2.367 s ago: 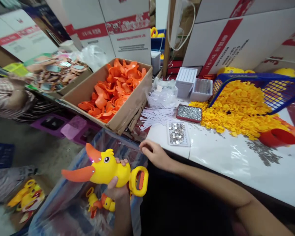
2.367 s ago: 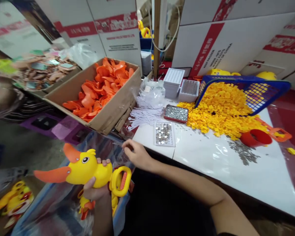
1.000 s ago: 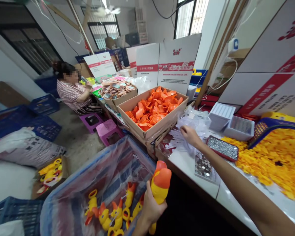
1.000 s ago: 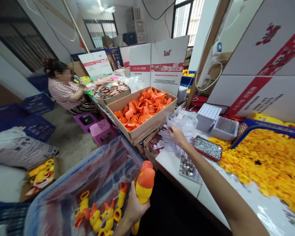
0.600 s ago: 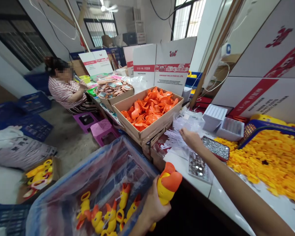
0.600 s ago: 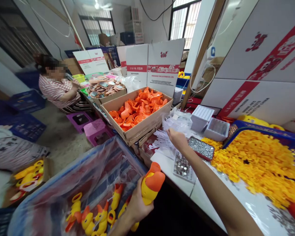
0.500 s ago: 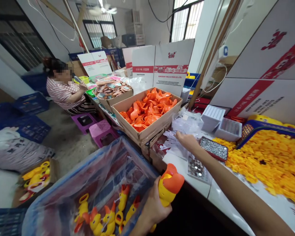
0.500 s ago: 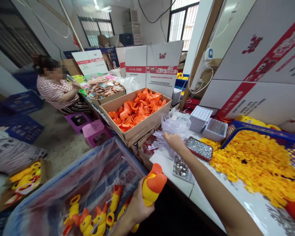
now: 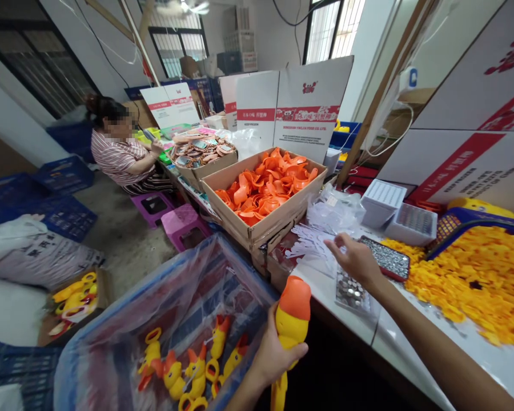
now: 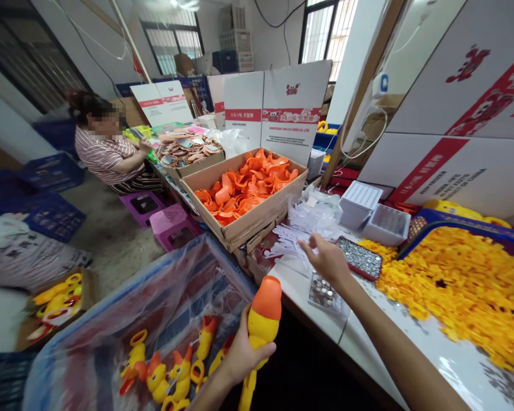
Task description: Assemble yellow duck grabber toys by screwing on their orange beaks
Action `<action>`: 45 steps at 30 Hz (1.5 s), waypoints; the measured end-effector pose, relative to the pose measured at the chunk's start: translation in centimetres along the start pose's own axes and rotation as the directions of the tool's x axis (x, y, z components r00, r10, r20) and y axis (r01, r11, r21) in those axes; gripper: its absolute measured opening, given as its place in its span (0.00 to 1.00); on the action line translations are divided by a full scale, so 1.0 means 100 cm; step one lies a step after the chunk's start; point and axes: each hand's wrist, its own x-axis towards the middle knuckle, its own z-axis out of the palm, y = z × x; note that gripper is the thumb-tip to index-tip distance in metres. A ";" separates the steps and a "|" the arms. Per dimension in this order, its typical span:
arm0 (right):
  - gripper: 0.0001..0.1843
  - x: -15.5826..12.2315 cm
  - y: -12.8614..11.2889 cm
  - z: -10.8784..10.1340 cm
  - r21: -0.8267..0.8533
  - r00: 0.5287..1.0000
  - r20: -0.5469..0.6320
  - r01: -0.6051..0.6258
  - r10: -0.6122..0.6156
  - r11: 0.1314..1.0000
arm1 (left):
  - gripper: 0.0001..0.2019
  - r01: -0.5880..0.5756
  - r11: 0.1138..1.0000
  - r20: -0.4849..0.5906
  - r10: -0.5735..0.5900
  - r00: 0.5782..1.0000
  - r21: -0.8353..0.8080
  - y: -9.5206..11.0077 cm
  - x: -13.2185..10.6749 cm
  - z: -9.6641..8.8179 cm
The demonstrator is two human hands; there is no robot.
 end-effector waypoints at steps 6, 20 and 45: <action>0.30 -0.110 -0.015 -0.036 0.697 0.884 -0.044 -0.306 0.465 0.648 | 0.52 -0.069 0.975 0.214 0.115 0.970 -0.209 0.025 -0.007 0.009; 0.16 -0.203 -0.009 -0.033 0.971 0.262 -0.090 0.237 0.961 0.027 | 0.41 -0.507 0.476 0.435 0.261 0.862 0.718 0.066 0.021 0.141; 0.16 -0.234 0.039 -0.026 0.967 0.246 0.002 0.248 0.969 -0.065 | 0.26 -0.038 0.967 0.426 -0.076 0.901 0.254 0.051 0.062 0.176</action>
